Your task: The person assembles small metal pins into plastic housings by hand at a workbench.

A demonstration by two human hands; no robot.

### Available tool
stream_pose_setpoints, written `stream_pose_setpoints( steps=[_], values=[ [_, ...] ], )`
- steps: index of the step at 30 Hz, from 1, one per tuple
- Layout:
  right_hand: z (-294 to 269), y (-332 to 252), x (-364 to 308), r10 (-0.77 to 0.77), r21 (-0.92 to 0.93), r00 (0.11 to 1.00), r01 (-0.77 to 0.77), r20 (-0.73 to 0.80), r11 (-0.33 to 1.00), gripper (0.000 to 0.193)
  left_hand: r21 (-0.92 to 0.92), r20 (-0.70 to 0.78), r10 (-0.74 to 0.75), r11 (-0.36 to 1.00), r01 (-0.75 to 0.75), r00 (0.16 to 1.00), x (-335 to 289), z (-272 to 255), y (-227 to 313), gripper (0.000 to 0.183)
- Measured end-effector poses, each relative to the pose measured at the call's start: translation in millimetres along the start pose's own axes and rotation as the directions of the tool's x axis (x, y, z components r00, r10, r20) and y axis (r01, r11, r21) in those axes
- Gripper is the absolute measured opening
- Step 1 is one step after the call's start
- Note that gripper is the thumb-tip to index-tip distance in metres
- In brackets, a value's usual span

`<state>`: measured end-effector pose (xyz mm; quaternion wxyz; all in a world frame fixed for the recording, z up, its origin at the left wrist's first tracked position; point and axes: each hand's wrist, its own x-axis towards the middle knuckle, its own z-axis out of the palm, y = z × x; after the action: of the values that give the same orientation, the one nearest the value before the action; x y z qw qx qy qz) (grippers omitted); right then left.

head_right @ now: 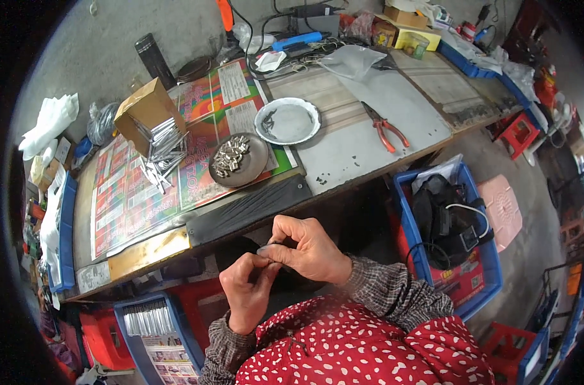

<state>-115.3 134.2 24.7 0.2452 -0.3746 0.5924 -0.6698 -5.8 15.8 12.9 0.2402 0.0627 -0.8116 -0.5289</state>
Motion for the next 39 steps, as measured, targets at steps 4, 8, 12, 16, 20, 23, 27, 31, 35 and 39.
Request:
stream_pose_setpoints(
  steps=[4, 8, 12, 16, 20, 23, 27, 31, 35, 39],
  values=[
    [15, 16, 6, -0.129, -0.024, 0.979, 0.127, -0.159, 0.992, 0.015, 0.307, -0.163, 0.258, 0.930, -0.200, 0.952, 3, 7, -3, 0.017],
    [10, -5, 6, 0.027, 0.041, 0.997, -0.024, -0.074, 0.999, 0.013, 0.219, -0.164, 0.242, 0.954, -0.204, 0.956, 4, 1, -1, 0.017],
    [0, -6, 2, 0.098, 0.088, 0.995, -0.098, -0.003, 0.991, 0.018, 0.041, -0.037, 0.068, 0.997, -0.066, 0.997, 1, -1, -3, 0.017],
    [6, 1, 1, -0.023, -0.046, 1.000, 0.023, -0.014, 0.999, 0.021, 0.132, -0.100, 0.143, 0.983, -0.129, 0.985, -2, -1, -1, 0.017],
    [13, 2, 3, -0.040, -0.011, 0.994, 0.039, -0.099, 0.999, 0.015, 0.246, -0.188, 0.246, 0.949, -0.197, 0.951, 0, 4, 0, 0.017],
    [10, 0, 3, 0.047, 0.077, 0.996, -0.041, -0.075, 0.996, 0.013, 0.188, -0.182, 0.195, 0.969, -0.161, 0.964, 1, 2, -1, 0.016],
    [6, -13, 5, 0.139, 0.139, 0.990, -0.133, -0.030, 0.981, 0.015, 0.060, -0.114, 0.021, 0.998, -0.014, 0.993, 0, -7, 0, 0.015],
    [-5, -15, 7, 0.135, 0.134, 0.990, -0.130, -0.034, 0.982, 0.012, -0.014, -0.101, -0.045, 0.999, 0.044, 0.994, -3, -8, -4, 0.015],
    [-8, -20, 6, 0.137, 0.066, 0.990, -0.135, -0.032, 0.989, 0.010, -0.028, -0.082, -0.068, 0.997, 0.066, 0.994, -4, -6, -6, 0.014],
    [-5, -19, 5, 0.122, 0.024, 0.991, -0.121, -0.047, 0.992, 0.009, -0.014, -0.060, -0.085, 0.996, 0.085, 0.995, -5, -7, -4, 0.014]
  ],
)
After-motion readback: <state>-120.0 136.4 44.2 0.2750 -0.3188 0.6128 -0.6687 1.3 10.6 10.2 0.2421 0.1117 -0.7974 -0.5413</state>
